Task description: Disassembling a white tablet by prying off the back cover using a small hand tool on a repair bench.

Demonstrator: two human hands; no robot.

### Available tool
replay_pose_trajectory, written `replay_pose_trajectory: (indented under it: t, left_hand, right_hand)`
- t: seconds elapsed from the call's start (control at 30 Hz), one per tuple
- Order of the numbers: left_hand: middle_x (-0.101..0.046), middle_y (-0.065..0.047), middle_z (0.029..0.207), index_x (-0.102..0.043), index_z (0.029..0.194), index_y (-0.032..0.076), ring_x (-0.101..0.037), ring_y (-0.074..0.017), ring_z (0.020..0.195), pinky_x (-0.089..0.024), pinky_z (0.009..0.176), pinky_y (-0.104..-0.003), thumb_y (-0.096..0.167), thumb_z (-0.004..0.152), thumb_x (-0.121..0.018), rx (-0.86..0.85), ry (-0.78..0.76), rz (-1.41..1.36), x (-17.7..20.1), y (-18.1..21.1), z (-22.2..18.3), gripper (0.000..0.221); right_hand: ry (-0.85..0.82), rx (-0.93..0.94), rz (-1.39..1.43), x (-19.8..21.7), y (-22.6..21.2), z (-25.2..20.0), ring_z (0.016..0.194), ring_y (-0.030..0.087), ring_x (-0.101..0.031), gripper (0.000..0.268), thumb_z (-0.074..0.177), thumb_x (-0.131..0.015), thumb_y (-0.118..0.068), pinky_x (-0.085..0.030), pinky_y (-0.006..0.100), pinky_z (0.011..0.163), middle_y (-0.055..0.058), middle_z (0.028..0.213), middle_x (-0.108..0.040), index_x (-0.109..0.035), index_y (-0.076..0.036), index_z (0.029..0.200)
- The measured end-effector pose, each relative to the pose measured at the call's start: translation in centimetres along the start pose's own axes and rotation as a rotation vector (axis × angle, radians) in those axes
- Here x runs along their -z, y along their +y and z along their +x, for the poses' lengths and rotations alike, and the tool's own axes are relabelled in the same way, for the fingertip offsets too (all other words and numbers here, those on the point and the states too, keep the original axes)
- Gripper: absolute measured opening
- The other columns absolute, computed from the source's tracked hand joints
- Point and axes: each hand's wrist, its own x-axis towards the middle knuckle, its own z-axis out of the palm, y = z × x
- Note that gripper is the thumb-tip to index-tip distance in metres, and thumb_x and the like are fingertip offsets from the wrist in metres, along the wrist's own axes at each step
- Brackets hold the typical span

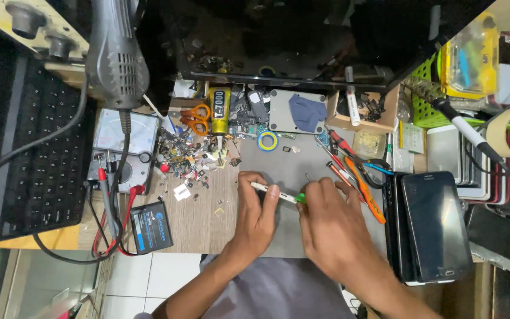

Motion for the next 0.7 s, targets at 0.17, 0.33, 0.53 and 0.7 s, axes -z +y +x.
replay_pose_trajectory:
  t: [0.17,0.33,0.53,0.7]
  left_hand:
    - [-0.042,-0.006,0.102,-0.042,0.102,0.007,-0.044,-0.0195,0.094,-0.037,0.091,-0.034,0.028,0.108,-0.026,0.048,-0.024,-0.066,0.2,0.1,-0.1,0.026]
    - [-0.043,-0.006,0.102,-0.043,0.103,0.006,-0.045,-0.0197,0.094,-0.038,0.091,-0.034,0.027,0.109,-0.027,0.035,-0.017,-0.073,0.2,0.3,0.1,0.027]
    - [-0.044,-0.006,0.102,-0.044,0.104,0.007,-0.046,-0.0197,0.094,-0.039,0.091,-0.034,0.029,0.108,-0.028,0.073,-0.019,-0.064,0.3,0.3,0.1,0.028]
    - [-0.045,-0.008,0.103,-0.044,0.105,0.005,-0.047,-0.0215,0.095,-0.040,0.090,-0.035,0.028,0.108,-0.028,0.058,-0.027,-0.026,0.3,0.2,0.1,0.027]
  right_hand:
    - [0.191,-0.026,-0.179,-2.0,-1.9,-1.1,0.084,0.029,-0.055,0.013,0.092,-0.046,-0.002,-0.040,0.054,0.111,0.009,0.083,-0.051,-0.057,-0.008,0.094]
    - [0.212,-0.014,-0.144,-2.0,-1.8,-0.3,0.084,0.030,-0.054,0.012,0.093,-0.046,-0.002,-0.040,0.054,0.111,0.008,0.084,-0.050,-0.056,-0.010,0.095]
    - [0.224,0.038,-0.141,-1.4,-2.4,0.6,0.076,0.030,-0.054,0.012,0.096,-0.046,0.000,-0.042,0.050,0.103,0.007,0.083,-0.048,-0.050,-0.010,0.090]
    - [0.275,0.051,-0.283,-1.3,-3.0,0.9,0.067,0.026,-0.052,0.019,0.093,-0.040,0.003,-0.044,0.050,0.102,0.005,0.077,-0.045,-0.048,-0.012,0.083]
